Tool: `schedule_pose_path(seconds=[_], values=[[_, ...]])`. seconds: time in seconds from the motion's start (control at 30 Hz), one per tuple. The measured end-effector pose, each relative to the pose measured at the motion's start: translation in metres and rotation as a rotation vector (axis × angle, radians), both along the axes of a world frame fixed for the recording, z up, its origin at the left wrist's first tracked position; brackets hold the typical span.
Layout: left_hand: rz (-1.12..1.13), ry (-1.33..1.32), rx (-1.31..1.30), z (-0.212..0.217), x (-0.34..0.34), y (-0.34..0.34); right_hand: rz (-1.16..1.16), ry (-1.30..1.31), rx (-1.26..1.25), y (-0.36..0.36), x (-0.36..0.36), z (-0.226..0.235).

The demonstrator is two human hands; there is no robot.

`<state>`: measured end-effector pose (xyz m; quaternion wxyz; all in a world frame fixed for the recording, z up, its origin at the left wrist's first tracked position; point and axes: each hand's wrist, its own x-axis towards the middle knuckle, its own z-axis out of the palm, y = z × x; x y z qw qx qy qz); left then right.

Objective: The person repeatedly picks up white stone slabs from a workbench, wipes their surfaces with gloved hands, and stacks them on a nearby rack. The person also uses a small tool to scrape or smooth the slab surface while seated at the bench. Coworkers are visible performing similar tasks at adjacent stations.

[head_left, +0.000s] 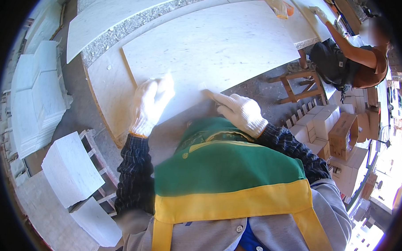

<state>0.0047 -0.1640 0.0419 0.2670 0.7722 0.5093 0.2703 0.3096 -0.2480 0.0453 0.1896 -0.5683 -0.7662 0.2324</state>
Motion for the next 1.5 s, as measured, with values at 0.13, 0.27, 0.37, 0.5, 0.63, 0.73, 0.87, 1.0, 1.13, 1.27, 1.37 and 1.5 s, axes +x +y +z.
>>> schedule_pose_path(seconds=[0.13,0.27,0.37,0.5,0.63,0.73,0.87,1.0,1.13,1.27,1.37,1.5], values=[[-0.219,0.061,0.133,0.029,0.016,-0.009,-0.062,0.002,0.128,-0.004,0.012,-0.003],[-0.269,0.195,0.137,0.037,0.025,-0.010,-0.171,-0.016,0.109,-0.006,0.028,-0.011],[-0.296,0.298,0.079,0.037,0.026,-0.007,-0.219,-0.001,0.062,-0.008,0.037,-0.019],[-0.347,0.341,0.151,0.042,0.028,-0.004,-0.241,0.036,0.090,-0.010,0.040,-0.027],[-0.391,0.433,0.080,0.047,0.031,0.003,-0.253,0.043,0.049,-0.010,0.041,-0.029],[-0.405,0.494,0.065,0.047,0.033,0.007,-0.249,0.034,0.023,-0.011,0.042,-0.028],[-0.417,0.533,0.052,0.046,0.035,0.010,-0.246,0.039,0.036,-0.010,0.041,-0.030],[-0.428,0.642,0.037,0.047,0.038,0.011,-0.247,0.038,0.048,-0.011,0.041,-0.033],[-0.436,0.673,0.021,0.050,0.041,0.012,-0.249,0.039,0.061,-0.012,0.042,-0.035],[-0.426,0.690,0.012,0.052,0.042,0.013,-0.250,0.038,0.060,-0.012,0.042,-0.035],[-0.423,0.710,-0.009,0.052,0.043,0.013,-0.251,0.040,0.054,-0.012,0.042,-0.036],[-0.408,0.711,-0.017,0.052,0.044,0.013,-0.251,0.054,0.067,-0.013,0.042,-0.037]])
